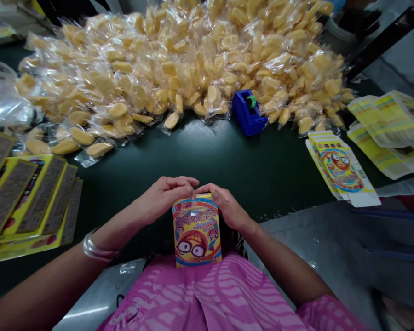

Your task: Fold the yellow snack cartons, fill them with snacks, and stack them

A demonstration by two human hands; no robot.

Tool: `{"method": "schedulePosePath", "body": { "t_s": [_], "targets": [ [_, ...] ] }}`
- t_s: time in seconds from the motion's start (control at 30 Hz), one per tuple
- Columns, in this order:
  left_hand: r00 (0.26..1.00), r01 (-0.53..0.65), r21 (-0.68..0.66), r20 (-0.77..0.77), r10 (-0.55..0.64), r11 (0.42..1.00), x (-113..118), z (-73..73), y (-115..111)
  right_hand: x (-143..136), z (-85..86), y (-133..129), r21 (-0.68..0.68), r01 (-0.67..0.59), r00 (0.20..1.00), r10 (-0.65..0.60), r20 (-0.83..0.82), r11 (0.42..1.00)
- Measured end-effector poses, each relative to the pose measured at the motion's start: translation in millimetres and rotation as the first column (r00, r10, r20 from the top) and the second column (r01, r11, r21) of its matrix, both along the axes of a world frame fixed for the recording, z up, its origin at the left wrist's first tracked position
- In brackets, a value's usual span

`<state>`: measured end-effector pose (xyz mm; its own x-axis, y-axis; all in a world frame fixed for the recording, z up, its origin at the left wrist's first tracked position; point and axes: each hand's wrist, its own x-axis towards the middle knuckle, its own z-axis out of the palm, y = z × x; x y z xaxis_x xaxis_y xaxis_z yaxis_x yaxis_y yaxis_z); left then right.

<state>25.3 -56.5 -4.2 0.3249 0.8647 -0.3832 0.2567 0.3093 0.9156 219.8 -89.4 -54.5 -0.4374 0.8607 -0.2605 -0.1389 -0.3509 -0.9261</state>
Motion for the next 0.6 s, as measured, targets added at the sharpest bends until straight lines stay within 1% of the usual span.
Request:
{"method": "schedulePosePath", "body": {
  "t_s": [0.07,0.13,0.27,0.33,0.4,0.5,0.6],
  "targets": [
    [1.000,-0.011,-0.007,0.004,0.011,1.000,-1,-6.0,4,-2,3.8,-1,-0.021,-0.001,1.000,0.001,0.012,1.000],
    [1.000,0.004,0.007,-0.004,-0.004,1.000,-3,-9.3,8,-4,5.7,-2,-0.024,0.017,0.998,-0.015,0.056,1.000],
    [0.998,0.058,-0.004,-0.034,-0.059,0.998,-4,-8.8,13,-7,7.1,-3,0.058,0.053,0.987,-0.061,0.151,0.997],
    [0.999,0.047,-0.023,-0.022,-0.048,0.999,-4,-9.0,15,-8,8.1,-4,0.097,0.057,0.982,-0.073,0.176,0.994],
    [1.000,0.025,-0.039,-0.007,-0.025,0.999,-4,-10.8,16,-9,9.4,-4,0.112,0.059,0.980,-0.079,0.182,0.992],
    [1.000,0.016,-0.072,0.021,-0.015,0.997,-4,-14.1,17,-10,10.3,-4,0.089,0.064,0.985,-0.078,0.154,0.994],
    [0.998,-0.004,-0.082,0.057,0.008,0.997,-5,-13.8,14,-9,9.7,-3,0.073,0.054,0.987,-0.065,0.150,0.996]
  ]
}}
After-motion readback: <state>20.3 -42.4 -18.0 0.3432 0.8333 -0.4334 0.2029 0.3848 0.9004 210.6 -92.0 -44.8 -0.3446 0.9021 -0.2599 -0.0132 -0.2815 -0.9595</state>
